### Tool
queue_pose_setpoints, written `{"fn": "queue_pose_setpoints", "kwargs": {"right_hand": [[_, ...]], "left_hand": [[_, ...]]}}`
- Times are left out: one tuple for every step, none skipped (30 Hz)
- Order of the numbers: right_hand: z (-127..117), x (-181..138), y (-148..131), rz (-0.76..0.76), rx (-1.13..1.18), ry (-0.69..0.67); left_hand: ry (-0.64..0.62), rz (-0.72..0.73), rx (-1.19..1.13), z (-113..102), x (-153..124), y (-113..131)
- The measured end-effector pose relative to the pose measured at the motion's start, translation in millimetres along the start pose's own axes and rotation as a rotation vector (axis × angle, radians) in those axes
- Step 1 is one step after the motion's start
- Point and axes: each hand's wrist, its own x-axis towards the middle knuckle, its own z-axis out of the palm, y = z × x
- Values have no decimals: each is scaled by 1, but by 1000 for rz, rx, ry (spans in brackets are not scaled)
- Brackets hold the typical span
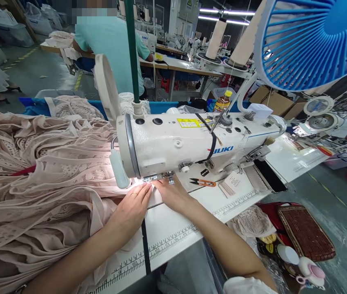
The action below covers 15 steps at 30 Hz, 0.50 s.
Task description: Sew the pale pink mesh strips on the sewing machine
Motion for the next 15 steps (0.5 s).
{"fn": "queue_pose_setpoints", "kwargs": {"right_hand": [[0, 0, 0, 3, -5, -1], [-1, 0, -1, 7, -9, -4], [-1, 0, -1, 11, -13, -10], [-1, 1, -1, 17, -18, -17], [0, 1, -1, 27, -25, -24], [0, 1, -1, 38, -34, -30], [1, 1, -1, 48, -42, -36], [2, 1, 0, 53, -48, -38], [2, 1, 1, 56, -51, -36], [3, 1, 1, 56, -50, -33], [4, 2, 2, 54, -44, -30], [5, 2, 3, 50, -37, -28], [6, 2, 3, 42, -29, -24], [6, 3, 4, 29, -23, -16], [7, 3, 4, 14, -21, -5]], "left_hand": [[13, -2, 1, 1, 0, 0], [19, -5, 1, 1, 0, 0], [17, -8, 0, 2, 0, 0], [11, -9, -3, 2, 0, 0], [2, -9, -6, 3, 0, 0], [-5, -9, -8, 3, 0, -1], [-9, -11, -11, 3, 1, -1], [-9, -12, -14, 3, 1, -1], [-8, -14, -19, 3, 1, -1], [-8, -15, -25, 3, 1, -2], [-8, -17, -30, 3, 1, -2], [-8, -19, -34, 4, 1, -2], [-6, -21, -35, 4, 1, -2], [-3, -22, -32, 5, 1, -1], [2, -23, -27, 5, 1, -1]]}}
